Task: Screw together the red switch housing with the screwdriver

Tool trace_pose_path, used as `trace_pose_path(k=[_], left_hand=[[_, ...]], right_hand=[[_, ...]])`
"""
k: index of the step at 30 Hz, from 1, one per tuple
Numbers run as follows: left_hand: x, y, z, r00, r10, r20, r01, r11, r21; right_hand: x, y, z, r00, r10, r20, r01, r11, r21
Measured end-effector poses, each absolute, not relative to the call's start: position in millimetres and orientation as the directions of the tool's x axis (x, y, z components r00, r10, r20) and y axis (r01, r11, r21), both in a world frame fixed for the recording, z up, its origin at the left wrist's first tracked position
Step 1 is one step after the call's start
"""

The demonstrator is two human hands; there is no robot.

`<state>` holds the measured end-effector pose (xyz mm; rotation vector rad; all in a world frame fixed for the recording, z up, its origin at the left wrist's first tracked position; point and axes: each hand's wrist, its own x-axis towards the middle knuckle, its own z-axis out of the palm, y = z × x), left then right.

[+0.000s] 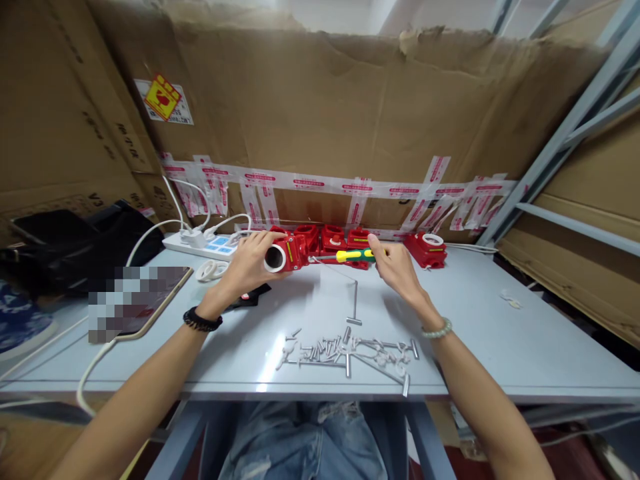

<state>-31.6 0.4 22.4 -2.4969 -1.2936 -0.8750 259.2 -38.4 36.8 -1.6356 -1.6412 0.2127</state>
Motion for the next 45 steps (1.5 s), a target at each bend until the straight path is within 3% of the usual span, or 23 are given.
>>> trace_pose_path(k=[3, 7, 12, 20, 39, 42, 45], left_hand=[[-31, -1, 23, 0.453, 0.685, 0.571, 0.786, -0.609, 0.107], [-32, 1, 22, 0.447, 0.691, 0.568, 0.79, -0.602, 0.111], [-33, 2, 22, 0.445, 0.691, 0.57, 0.788, -0.605, 0.119], [-32, 0, 23, 0.446, 0.691, 0.569, 0.778, -0.613, 0.134], [-31, 0, 24, 0.412, 0.705, 0.578, 0.75, -0.622, 0.225], [-32, 0, 24, 0.419, 0.709, 0.567, 0.751, -0.622, 0.222], [-32, -1, 24, 0.428, 0.724, 0.541, 0.766, -0.608, 0.207]], right_hand=[[259, -37, 36, 0.119, 0.925, 0.361, 0.687, 0.186, -0.702], [262, -36, 39, 0.046, 0.982, 0.182, 0.474, 0.139, -0.87], [266, -39, 44, -0.08, 0.991, 0.109, 0.376, 0.131, -0.917], [269, -31, 33, 0.125, 0.912, 0.392, 0.705, 0.196, -0.682], [267, -36, 39, 0.295, 0.79, 0.537, 0.595, 0.287, -0.751], [268, -40, 44, 0.328, 0.724, 0.607, 0.624, 0.317, -0.715], [265, -46, 50, 0.366, 0.575, 0.732, 0.687, 0.363, -0.629]])
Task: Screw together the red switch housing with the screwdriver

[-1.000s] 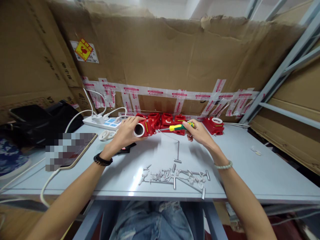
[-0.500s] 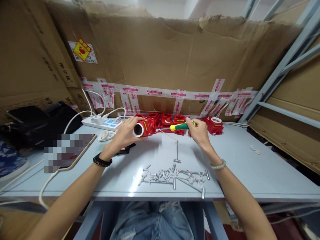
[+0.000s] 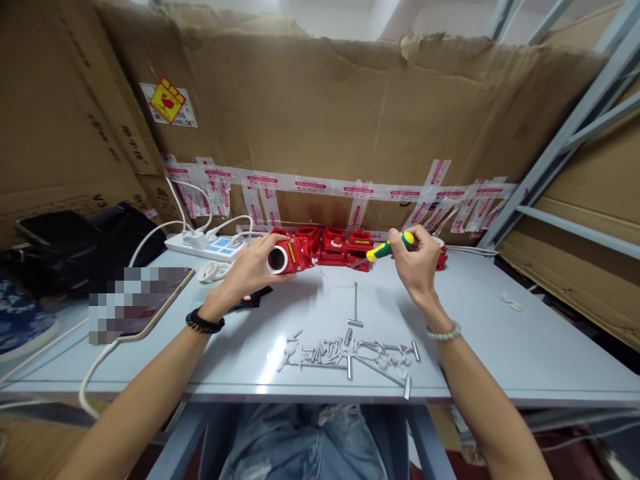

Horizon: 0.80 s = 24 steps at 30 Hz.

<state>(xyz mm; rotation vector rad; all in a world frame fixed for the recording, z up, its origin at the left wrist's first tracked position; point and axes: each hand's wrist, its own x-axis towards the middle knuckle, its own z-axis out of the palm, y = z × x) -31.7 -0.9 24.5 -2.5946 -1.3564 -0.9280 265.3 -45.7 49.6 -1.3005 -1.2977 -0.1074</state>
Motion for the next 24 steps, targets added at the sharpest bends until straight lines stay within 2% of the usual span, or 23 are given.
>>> trace_pose_path(k=[3, 5, 8, 11, 13, 15, 24], left_hand=[[-31, -3, 25, 0.441, 0.733, 0.518, 0.778, -0.6, 0.187], [-30, -4, 25, 0.454, 0.726, 0.516, 0.766, -0.614, 0.19], [-27, -8, 26, 0.466, 0.707, 0.532, 0.724, -0.65, 0.229], [-21, -14, 27, 0.473, 0.691, 0.547, 0.669, -0.685, 0.287], [-17, -18, 27, 0.48, 0.678, 0.557, 0.634, -0.707, 0.314], [-15, -20, 26, 0.49, 0.665, 0.564, 0.61, -0.724, 0.323], [-14, -19, 25, 0.508, 0.664, 0.549, 0.605, -0.728, 0.322]], right_hand=[[257, -52, 50, 0.343, 0.432, 0.834, 0.694, 0.481, -0.535], [249, -57, 48, 0.305, 0.409, 0.86, 0.646, 0.575, -0.502], [236, -62, 44, 0.145, 0.513, 0.846, 0.734, 0.518, -0.439], [223, -64, 39, -0.172, 0.709, 0.684, 0.782, 0.52, -0.343], [217, -62, 35, -0.292, 0.774, 0.562, 0.768, 0.54, -0.344], [214, -60, 33, -0.312, 0.811, 0.495, 0.775, 0.518, -0.361], [218, -61, 35, -0.314, 0.853, 0.417, 0.722, 0.5, -0.479]])
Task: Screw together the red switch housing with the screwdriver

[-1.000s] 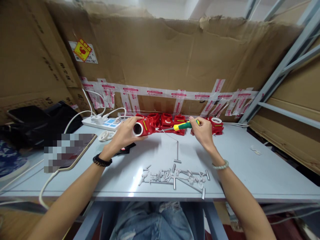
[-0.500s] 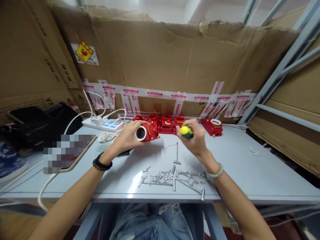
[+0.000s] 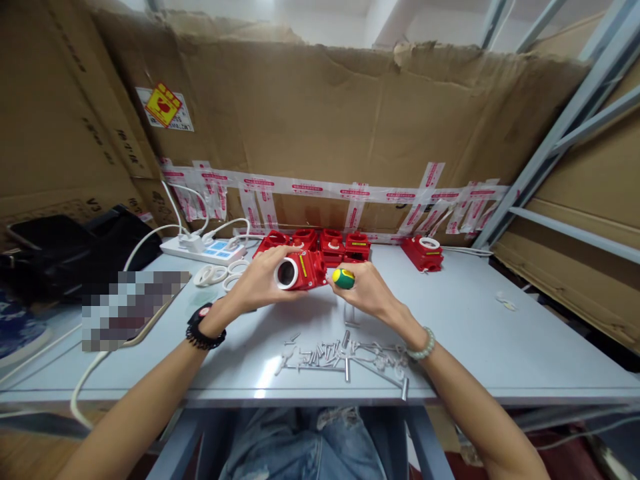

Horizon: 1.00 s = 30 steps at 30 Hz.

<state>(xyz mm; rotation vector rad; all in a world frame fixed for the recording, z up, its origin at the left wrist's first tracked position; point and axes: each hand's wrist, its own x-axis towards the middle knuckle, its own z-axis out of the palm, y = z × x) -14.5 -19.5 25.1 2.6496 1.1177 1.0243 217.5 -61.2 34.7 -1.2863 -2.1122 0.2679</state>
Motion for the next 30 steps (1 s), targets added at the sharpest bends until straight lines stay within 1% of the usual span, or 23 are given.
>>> trace_pose_path(k=[3, 5, 7, 9, 11, 13, 16, 20, 21, 23, 26, 30], left_hand=[[-15, -20, 26, 0.518, 0.665, 0.538, 0.599, -0.731, 0.326], [-16, -20, 26, 0.529, 0.664, 0.529, 0.593, -0.734, 0.329], [-16, -19, 26, 0.531, 0.662, 0.529, 0.59, -0.737, 0.33], [-17, -17, 26, 0.523, 0.663, 0.535, 0.588, -0.735, 0.338], [-17, -16, 25, 0.513, 0.665, 0.543, 0.58, -0.735, 0.352], [-17, -16, 24, 0.513, 0.66, 0.549, 0.567, -0.741, 0.36], [-17, -15, 22, 0.542, 0.626, 0.561, 0.539, -0.771, 0.339], [-11, -11, 26, 0.615, 0.546, 0.568, 0.467, -0.833, 0.295], [-8, -9, 29, 0.644, 0.518, 0.563, 0.45, -0.852, 0.268], [1, -6, 40, 0.725, 0.447, 0.524, 0.424, -0.889, 0.173], [21, -4, 61, 0.838, 0.358, 0.411, 0.402, -0.915, -0.021], [56, -11, 78, 0.938, 0.22, 0.267, 0.287, -0.925, -0.249]], right_hand=[[221, -60, 37, -0.249, 0.864, 0.438, 0.722, 0.467, -0.511], [223, -59, 38, -0.21, 0.872, 0.442, 0.748, 0.434, -0.502], [226, -57, 37, -0.214, 0.886, 0.412, 0.778, 0.409, -0.476], [228, -56, 36, -0.255, 0.895, 0.365, 0.79, 0.411, -0.456], [230, -57, 36, -0.28, 0.897, 0.343, 0.785, 0.419, -0.457], [232, -58, 40, -0.231, 0.888, 0.398, 0.773, 0.416, -0.479], [233, -60, 49, -0.091, 0.846, 0.526, 0.723, 0.419, -0.549], [238, -61, 61, 0.006, 0.809, 0.588, 0.644, 0.447, -0.621], [241, -61, 63, 0.02, 0.801, 0.599, 0.641, 0.449, -0.622], [249, -59, 64, 0.042, 0.787, 0.615, 0.658, 0.442, -0.61], [262, -56, 64, 0.073, 0.779, 0.623, 0.69, 0.412, -0.595], [273, -53, 62, 0.093, 0.757, 0.647, 0.696, 0.416, -0.586]])
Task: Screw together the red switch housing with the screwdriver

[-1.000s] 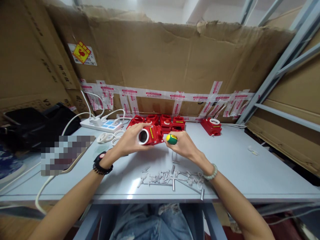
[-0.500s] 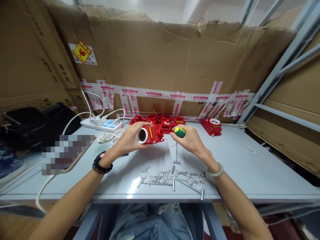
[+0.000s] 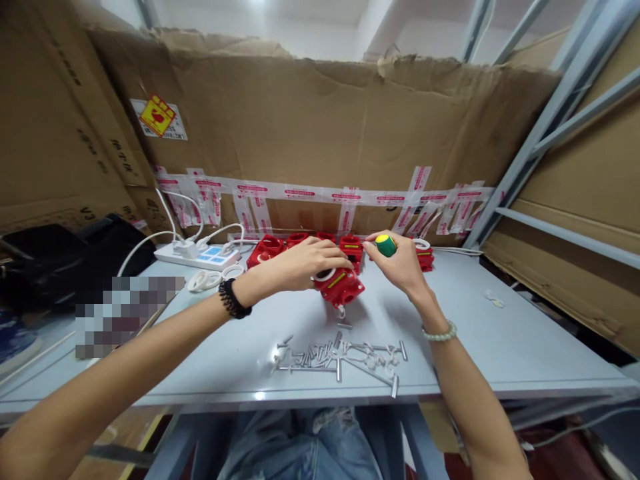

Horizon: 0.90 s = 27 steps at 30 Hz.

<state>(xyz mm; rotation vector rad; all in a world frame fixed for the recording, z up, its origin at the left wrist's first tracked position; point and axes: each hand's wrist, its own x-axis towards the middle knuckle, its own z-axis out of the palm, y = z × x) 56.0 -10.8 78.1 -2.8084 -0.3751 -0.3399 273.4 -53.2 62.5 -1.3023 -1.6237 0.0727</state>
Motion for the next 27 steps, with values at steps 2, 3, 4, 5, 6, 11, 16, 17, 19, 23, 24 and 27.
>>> trace_pose_path(k=[2, 3, 4, 5, 6, 11, 16, 17, 19, 23, 24, 27], left_hand=[[72, -17, 78, 0.963, 0.148, 0.224, 0.216, -0.921, -0.324], [79, -19, 77, 0.971, 0.126, 0.205, 0.194, -0.916, -0.352], [84, -22, 75, 0.976, 0.114, 0.184, 0.177, -0.91, -0.375], [89, -24, 72, 0.98, 0.111, 0.163, 0.168, -0.904, -0.394], [93, -26, 69, 0.984, 0.112, 0.137, 0.159, -0.899, -0.409], [104, -30, 54, 0.986, 0.155, 0.061, 0.167, -0.889, -0.427], [106, -27, 44, 0.982, 0.185, 0.047, 0.188, -0.891, -0.414], [106, -26, 43, 0.981, 0.187, 0.051, 0.191, -0.891, -0.413], [108, -25, 41, 0.98, 0.187, 0.066, 0.197, -0.889, -0.413], [111, -25, 37, 0.976, 0.207, 0.07, 0.217, -0.878, -0.426], [112, -25, 37, 0.975, 0.213, 0.069, 0.222, -0.877, -0.427], [107, -25, 38, 0.971, 0.222, 0.086, 0.238, -0.878, -0.415]], right_hand=[[275, -53, 63, 0.09, 0.761, 0.643, 0.696, 0.413, -0.587], [274, -53, 63, 0.085, 0.767, 0.636, 0.695, 0.412, -0.59], [274, -54, 63, 0.08, 0.772, 0.63, 0.694, 0.411, -0.591], [273, -54, 64, 0.075, 0.776, 0.626, 0.696, 0.409, -0.591], [272, -55, 64, 0.071, 0.78, 0.622, 0.7, 0.405, -0.588], [269, -59, 67, 0.042, 0.822, 0.568, 0.722, 0.368, -0.586], [267, -61, 67, 0.0, 0.848, 0.531, 0.741, 0.357, -0.569], [266, -61, 67, -0.006, 0.852, 0.524, 0.74, 0.357, -0.571], [265, -62, 67, -0.022, 0.858, 0.513, 0.74, 0.359, -0.569], [264, -62, 66, -0.049, 0.867, 0.495, 0.748, 0.36, -0.558], [264, -61, 65, -0.051, 0.871, 0.489, 0.747, 0.358, -0.56], [266, -59, 65, -0.07, 0.883, 0.464, 0.742, 0.357, -0.567]])
